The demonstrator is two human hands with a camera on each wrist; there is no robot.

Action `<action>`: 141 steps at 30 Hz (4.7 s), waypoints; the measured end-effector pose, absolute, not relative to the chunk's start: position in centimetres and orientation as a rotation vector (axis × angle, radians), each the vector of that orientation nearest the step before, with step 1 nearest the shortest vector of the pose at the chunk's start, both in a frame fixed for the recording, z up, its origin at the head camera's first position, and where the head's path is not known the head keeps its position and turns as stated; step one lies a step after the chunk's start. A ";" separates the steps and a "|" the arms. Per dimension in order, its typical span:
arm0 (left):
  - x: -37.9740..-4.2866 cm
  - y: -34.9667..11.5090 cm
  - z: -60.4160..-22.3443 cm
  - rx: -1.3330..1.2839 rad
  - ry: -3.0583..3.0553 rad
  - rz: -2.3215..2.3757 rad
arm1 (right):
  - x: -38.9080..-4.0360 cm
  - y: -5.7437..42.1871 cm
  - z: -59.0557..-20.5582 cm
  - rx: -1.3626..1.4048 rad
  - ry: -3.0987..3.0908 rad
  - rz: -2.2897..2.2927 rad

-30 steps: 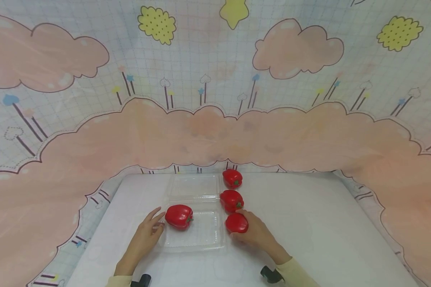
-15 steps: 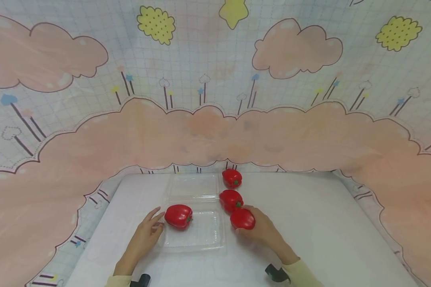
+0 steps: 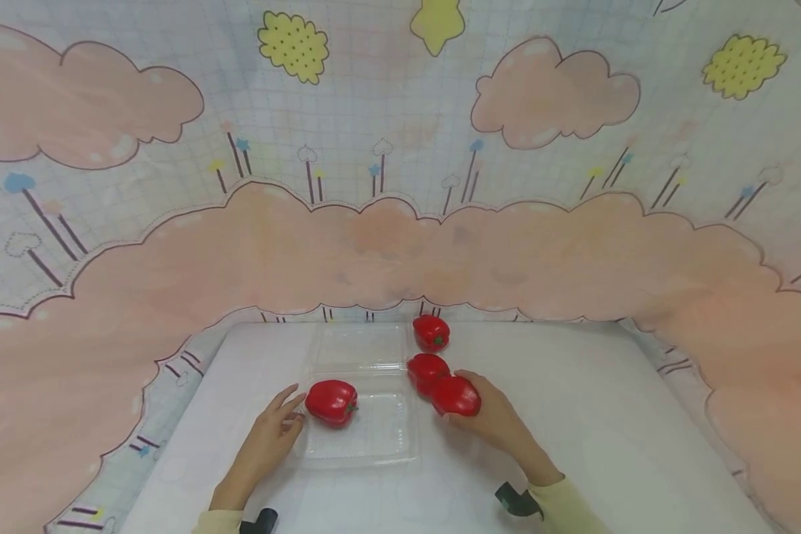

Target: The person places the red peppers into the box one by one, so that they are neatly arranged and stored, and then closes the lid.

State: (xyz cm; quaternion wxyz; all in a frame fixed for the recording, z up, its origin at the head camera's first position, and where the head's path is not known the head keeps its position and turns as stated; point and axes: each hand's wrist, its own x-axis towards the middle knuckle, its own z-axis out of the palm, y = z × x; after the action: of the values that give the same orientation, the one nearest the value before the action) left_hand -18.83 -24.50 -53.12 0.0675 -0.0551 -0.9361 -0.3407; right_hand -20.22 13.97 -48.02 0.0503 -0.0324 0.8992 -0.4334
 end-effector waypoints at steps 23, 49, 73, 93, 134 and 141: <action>-18.9 -24.4 -52.9 -0.164 -2.827 -1.019 | -20.5 11.6 -46.3 -0.215 2.612 -1.460; -18.8 -24.5 -53.0 -0.164 -2.829 -1.031 | -21.4 7.7 -46.4 -0.298 2.575 -1.492; -18.7 -24.6 -53.0 -0.168 -2.807 -1.032 | -21.5 4.7 -47.6 -0.356 2.567 -1.501; -18.7 -24.5 -53.1 -0.163 -2.808 -1.034 | -21.8 4.0 -49.1 -0.470 2.712 -1.327; -18.8 -24.4 -53.3 -0.142 -2.819 -1.022 | -23.4 3.1 -50.5 -0.474 2.876 -1.071; -18.8 -24.3 -53.2 -0.141 -2.814 -1.021 | -23.4 3.1 -50.7 -0.513 2.894 -1.062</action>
State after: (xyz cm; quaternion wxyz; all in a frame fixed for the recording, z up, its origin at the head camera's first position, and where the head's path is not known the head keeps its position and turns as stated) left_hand -18.77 -24.32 -53.17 0.0724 -0.0471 -0.9366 -0.3397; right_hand -23.43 3.15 -50.74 0.0084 -0.1641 0.9260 -0.3399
